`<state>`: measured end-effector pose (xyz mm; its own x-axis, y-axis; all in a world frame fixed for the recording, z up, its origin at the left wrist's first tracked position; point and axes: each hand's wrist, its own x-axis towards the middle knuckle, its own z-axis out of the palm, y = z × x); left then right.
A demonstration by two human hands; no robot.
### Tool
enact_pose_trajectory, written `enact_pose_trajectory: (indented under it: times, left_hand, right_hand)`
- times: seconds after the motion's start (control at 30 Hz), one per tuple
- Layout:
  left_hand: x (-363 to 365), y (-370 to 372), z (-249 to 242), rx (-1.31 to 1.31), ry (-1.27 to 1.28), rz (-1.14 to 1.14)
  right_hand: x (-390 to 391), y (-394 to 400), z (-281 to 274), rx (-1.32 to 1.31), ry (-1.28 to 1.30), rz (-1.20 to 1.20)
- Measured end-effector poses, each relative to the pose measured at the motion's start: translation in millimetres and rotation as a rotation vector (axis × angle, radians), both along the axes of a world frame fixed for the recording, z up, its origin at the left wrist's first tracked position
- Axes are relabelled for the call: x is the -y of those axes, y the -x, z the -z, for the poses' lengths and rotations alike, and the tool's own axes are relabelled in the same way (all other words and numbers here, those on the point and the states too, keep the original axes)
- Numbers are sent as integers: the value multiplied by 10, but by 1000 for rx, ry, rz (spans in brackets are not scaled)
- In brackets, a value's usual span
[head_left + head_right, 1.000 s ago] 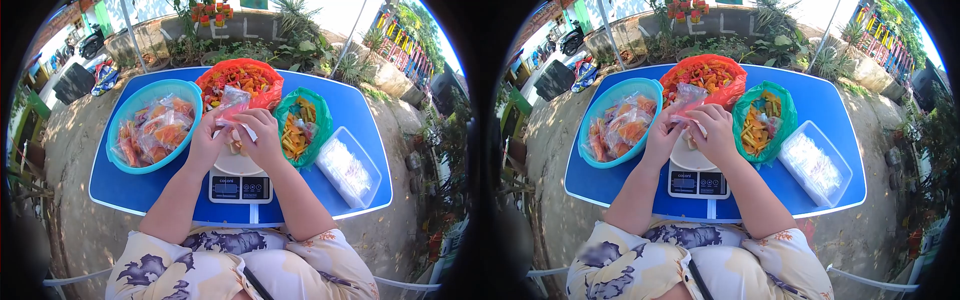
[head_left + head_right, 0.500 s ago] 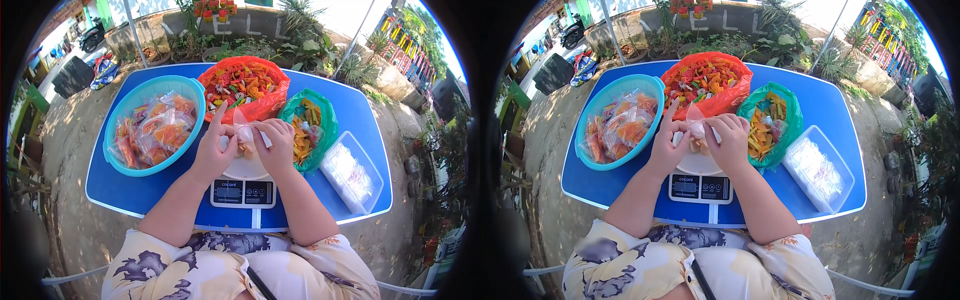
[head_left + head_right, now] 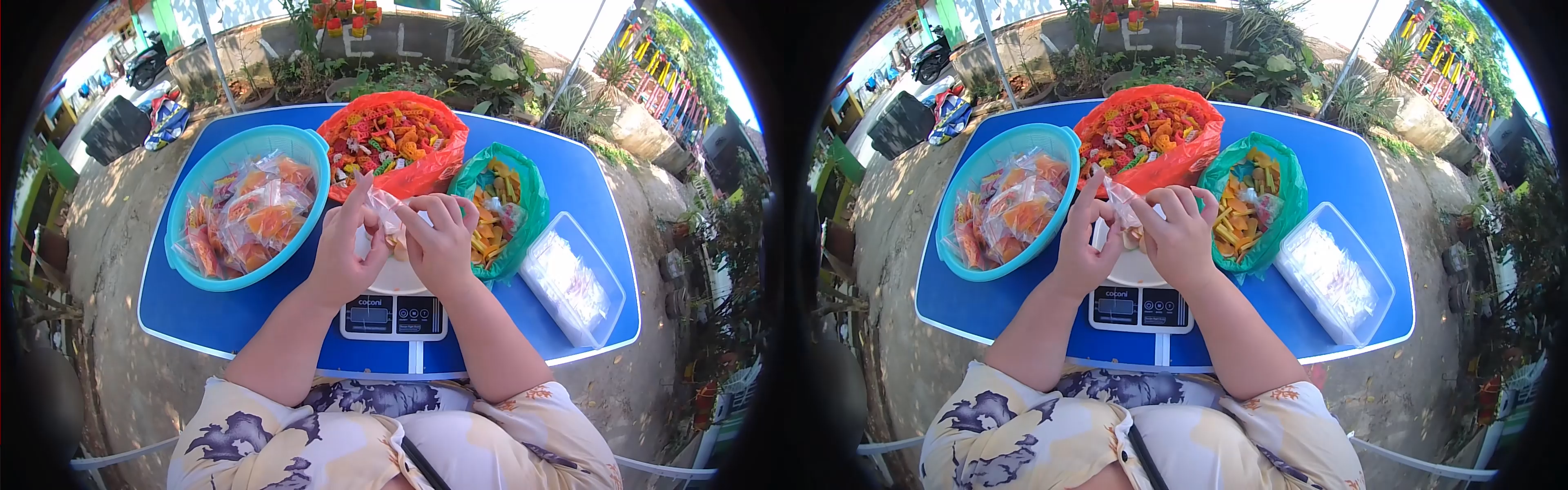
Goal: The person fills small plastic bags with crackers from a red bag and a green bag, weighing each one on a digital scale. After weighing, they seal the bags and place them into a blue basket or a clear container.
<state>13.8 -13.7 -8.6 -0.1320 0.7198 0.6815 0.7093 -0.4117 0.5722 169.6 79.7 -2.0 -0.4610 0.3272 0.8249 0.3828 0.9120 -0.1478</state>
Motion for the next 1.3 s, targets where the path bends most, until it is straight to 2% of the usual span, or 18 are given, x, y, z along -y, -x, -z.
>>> enact_pose_trajectory:
  times: [0.13,0.27,0.53,0.87,1.07,1.17,1.3]
  left_hand:
    - [-41,20,-118,-211,-205,-111]
    - [-52,29,-88,-291,-122,-138]
    - [-55,39,3,-479,-84,-256]
    - [-89,36,9,-407,-145,-310]
    - [-99,43,15,-404,-152,-312]
    - [-83,42,2,-419,-152,-304]
    - [-90,52,4,-410,-171,-321]
  right_hand:
    - [-132,-31,47,-127,311,-184]
    - [-186,-54,29,-126,490,-348]
    - [-160,-16,61,-105,494,-425]
    - [-97,-5,18,-205,483,-396]
    - [-88,-82,18,-64,485,-384]
    - [-26,-69,-41,21,316,-318]
    - [56,-37,-69,23,213,-225]
